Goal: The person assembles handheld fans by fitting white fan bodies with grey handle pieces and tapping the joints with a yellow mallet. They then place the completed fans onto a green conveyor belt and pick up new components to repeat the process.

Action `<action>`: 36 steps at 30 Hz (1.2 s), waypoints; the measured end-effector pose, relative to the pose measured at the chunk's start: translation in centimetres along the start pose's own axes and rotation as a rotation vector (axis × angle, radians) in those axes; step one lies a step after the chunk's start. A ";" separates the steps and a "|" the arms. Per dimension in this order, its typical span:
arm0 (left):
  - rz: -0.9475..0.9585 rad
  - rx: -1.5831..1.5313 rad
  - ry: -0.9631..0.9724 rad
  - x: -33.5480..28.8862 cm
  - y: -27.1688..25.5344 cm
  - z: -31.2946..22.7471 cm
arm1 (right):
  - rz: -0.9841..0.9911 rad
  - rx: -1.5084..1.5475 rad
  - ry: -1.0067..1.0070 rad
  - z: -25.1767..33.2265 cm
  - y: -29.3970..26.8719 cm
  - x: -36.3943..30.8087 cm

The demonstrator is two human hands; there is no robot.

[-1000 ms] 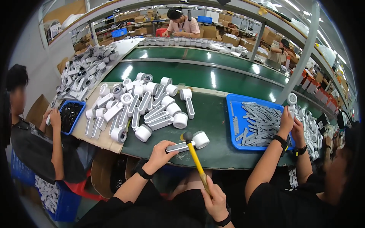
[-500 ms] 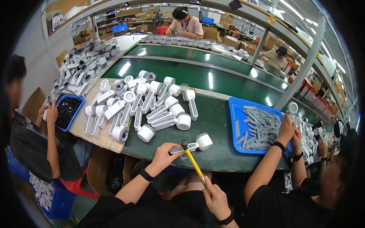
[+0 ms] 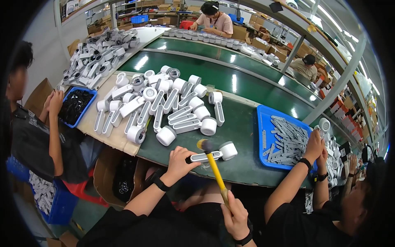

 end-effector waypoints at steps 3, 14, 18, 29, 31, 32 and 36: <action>0.017 0.012 -0.023 -0.2 0.3 0.5 | 0.085 -0.018 0.084 -1.2 1.2 0.2; 0.044 0.040 -0.049 -0.1 0.4 0.8 | 0.193 -0.157 0.158 -2.3 2.3 0.1; -0.016 0.023 -0.009 -0.1 -0.1 0.4 | 0.036 0.025 0.074 -1.2 1.0 -0.3; 0.022 0.040 -0.011 -0.1 0.2 0.4 | 0.111 -0.095 0.270 -5.6 0.5 -1.0; 0.031 0.031 -0.008 -0.2 0.2 0.2 | 0.012 -0.048 0.220 -4.8 -0.3 -1.2; 0.038 0.023 -0.008 -0.1 0.3 0.2 | -0.082 -0.002 0.169 -4.3 -1.1 -1.3; 0.037 0.045 -0.004 -0.1 0.2 -0.1 | 0.020 -0.147 0.201 -5.5 -0.6 -0.4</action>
Point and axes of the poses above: each hand's wrist, its own x-axis towards the middle knuckle, its own y-axis out of the palm, z = x × y, the point moved 9 cm from there along x, towards the middle knuckle, and after that the axes turned 10 degrees about y, right-handed, at the moved point
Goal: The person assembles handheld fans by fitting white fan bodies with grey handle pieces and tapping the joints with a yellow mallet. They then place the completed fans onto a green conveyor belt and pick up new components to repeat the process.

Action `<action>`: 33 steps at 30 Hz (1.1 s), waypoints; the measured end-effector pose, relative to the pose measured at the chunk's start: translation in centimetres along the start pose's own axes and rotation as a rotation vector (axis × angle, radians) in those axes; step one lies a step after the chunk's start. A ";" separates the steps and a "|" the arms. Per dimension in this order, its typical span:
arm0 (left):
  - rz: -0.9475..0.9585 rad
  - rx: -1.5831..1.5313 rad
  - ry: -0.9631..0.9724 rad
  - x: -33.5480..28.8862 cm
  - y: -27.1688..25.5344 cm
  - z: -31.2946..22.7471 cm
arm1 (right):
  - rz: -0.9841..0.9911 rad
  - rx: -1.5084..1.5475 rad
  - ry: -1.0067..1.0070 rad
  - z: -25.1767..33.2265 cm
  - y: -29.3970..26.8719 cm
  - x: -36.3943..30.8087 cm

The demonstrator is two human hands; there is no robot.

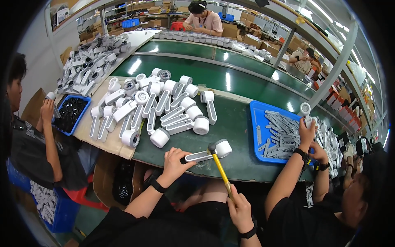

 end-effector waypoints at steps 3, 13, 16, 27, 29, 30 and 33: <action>0.015 0.006 -0.007 0.2 0.2 0.1 | -0.082 0.100 -0.046 0.6 -0.7 -0.2; 0.026 0.016 0.000 0.2 0.1 -0.4 | -0.050 0.156 0.093 -2.4 -0.1 -0.2; 0.029 0.010 0.057 0.3 0.1 -0.9 | -0.021 0.183 0.109 -3.6 0.0 -0.2; 0.148 -1.217 -0.529 -2.6 2.3 0.4 | 0.014 0.413 0.125 -3.5 0.9 -2.0; 0.056 -0.732 -0.345 -2.1 0.6 1.1 | 0.066 0.365 0.131 -2.4 1.2 -1.5; -0.006 -0.379 -0.129 -1.2 -1.3 0.4 | 0.112 0.339 0.162 -1.9 1.4 -1.3; -0.040 -0.009 0.070 -0.4 -2.7 -1.0 | 0.016 0.222 0.002 1.3 -0.1 -0.6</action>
Point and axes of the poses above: each hand's wrist, its own x-axis towards the middle knuckle, its own y-axis out of the palm, z = x × y, the point moved 9 cm from there along x, towards the middle knuckle, and after that the axes turned 10 degrees about y, right-handed, at the moved point
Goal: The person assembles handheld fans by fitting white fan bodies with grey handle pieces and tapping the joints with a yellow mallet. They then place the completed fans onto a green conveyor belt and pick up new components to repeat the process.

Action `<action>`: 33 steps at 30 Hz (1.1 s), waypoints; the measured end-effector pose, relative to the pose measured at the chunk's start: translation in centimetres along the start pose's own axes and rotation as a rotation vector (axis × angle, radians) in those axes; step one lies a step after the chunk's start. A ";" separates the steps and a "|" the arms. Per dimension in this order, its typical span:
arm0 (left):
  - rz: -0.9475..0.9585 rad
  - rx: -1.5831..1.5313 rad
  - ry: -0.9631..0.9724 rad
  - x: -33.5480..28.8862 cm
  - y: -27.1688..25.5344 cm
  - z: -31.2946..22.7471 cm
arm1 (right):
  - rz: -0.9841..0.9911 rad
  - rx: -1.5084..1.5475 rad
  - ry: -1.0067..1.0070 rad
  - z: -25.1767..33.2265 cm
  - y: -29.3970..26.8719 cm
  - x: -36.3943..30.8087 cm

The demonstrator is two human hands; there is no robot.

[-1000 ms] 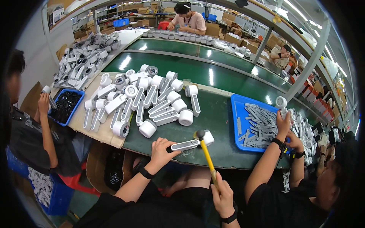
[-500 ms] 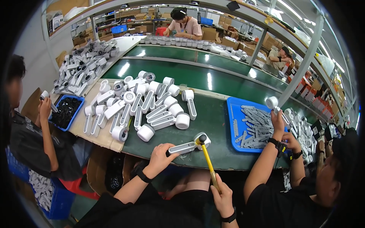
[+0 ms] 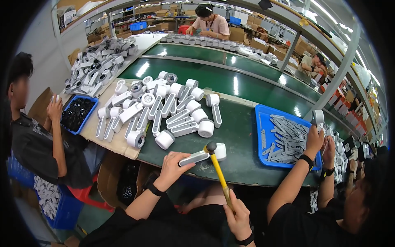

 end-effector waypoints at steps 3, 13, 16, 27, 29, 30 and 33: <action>-0.007 -0.024 0.021 -0.3 0.6 1.1 | -0.130 -0.009 -0.184 1.8 -0.3 -0.2; 0.019 -0.050 -0.059 -0.2 1.1 1.7 | -0.046 -0.028 -0.160 1.8 1.1 0.8; -0.015 -0.037 -0.051 -0.1 0.8 1.8 | 0.085 -0.185 -0.059 0.9 1.7 1.5; -0.001 -0.031 -0.117 -0.3 1.1 2.7 | 0.131 -0.160 -0.100 2.1 2.4 1.7; 0.002 -0.015 -0.128 -0.6 1.3 2.7 | 0.154 -0.068 -0.175 3.5 3.0 0.8; 0.014 0.010 -0.135 -0.6 1.4 2.8 | 0.205 -0.135 -0.131 3.3 4.0 1.0; 0.058 0.022 -0.174 -0.3 1.9 3.1 | 0.175 -0.125 -0.186 3.7 3.7 0.7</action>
Point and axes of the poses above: each hand's wrist, its own x-axis towards the middle knuckle, its own y-axis out of the palm, z = x × y, the point moved 9 cm from there along x, towards the middle knuckle, and after that the axes turned 10 degrees about y, right-handed, at the moved point
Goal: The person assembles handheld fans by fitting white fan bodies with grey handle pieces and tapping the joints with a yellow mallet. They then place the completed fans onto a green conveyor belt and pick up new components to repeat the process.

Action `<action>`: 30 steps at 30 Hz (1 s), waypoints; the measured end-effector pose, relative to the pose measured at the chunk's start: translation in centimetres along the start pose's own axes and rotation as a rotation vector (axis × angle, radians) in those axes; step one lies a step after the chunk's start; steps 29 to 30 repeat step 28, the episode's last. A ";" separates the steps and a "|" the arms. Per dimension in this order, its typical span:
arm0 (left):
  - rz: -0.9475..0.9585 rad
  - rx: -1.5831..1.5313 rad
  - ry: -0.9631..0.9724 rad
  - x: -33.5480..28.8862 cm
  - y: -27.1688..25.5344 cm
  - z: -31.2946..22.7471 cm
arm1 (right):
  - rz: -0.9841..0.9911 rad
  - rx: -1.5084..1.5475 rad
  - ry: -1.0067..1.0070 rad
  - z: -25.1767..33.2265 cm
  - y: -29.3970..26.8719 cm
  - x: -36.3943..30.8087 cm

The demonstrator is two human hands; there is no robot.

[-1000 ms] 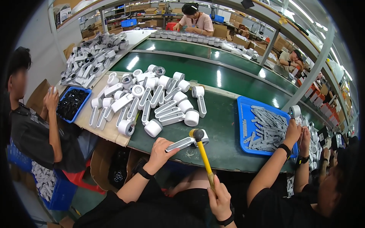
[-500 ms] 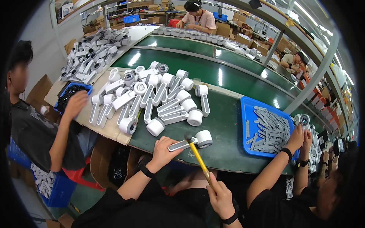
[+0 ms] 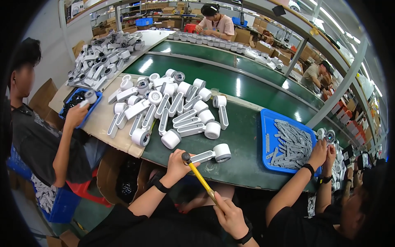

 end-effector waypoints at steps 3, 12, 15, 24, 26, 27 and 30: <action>-0.033 -0.029 0.011 -0.1 -0.4 0.0 | -0.008 -0.011 0.015 -0.3 0.4 0.1; -0.064 -0.030 0.043 -0.4 -0.5 -0.2 | 0.020 -0.007 0.042 -0.4 0.4 -0.2; -0.054 -0.032 0.050 -0.3 -0.5 -0.3 | -0.067 0.033 0.031 -1.4 -0.6 -0.4; -0.056 -0.050 0.045 -0.2 -0.7 -0.3 | -0.149 -0.005 0.130 -3.6 -2.6 0.1; -0.077 -0.062 0.070 -0.2 -0.8 -1.0 | -0.197 0.063 0.085 -3.9 -2.6 -0.3; -0.064 -0.059 0.060 -0.2 -0.6 -0.9 | -0.136 0.051 0.146 -5.4 -1.5 -0.1; -0.052 -0.054 0.047 -0.2 -0.5 -0.6 | -0.118 0.013 0.163 -5.8 -1.3 0.0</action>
Point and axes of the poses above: each hand's wrist, its own x-axis towards the middle knuckle, its own y-axis out of the palm, z = x × y, the point moved 9 cm from there along x, towards the middle knuckle, and after that the axes turned 10 degrees about y, right-handed, at the moved point
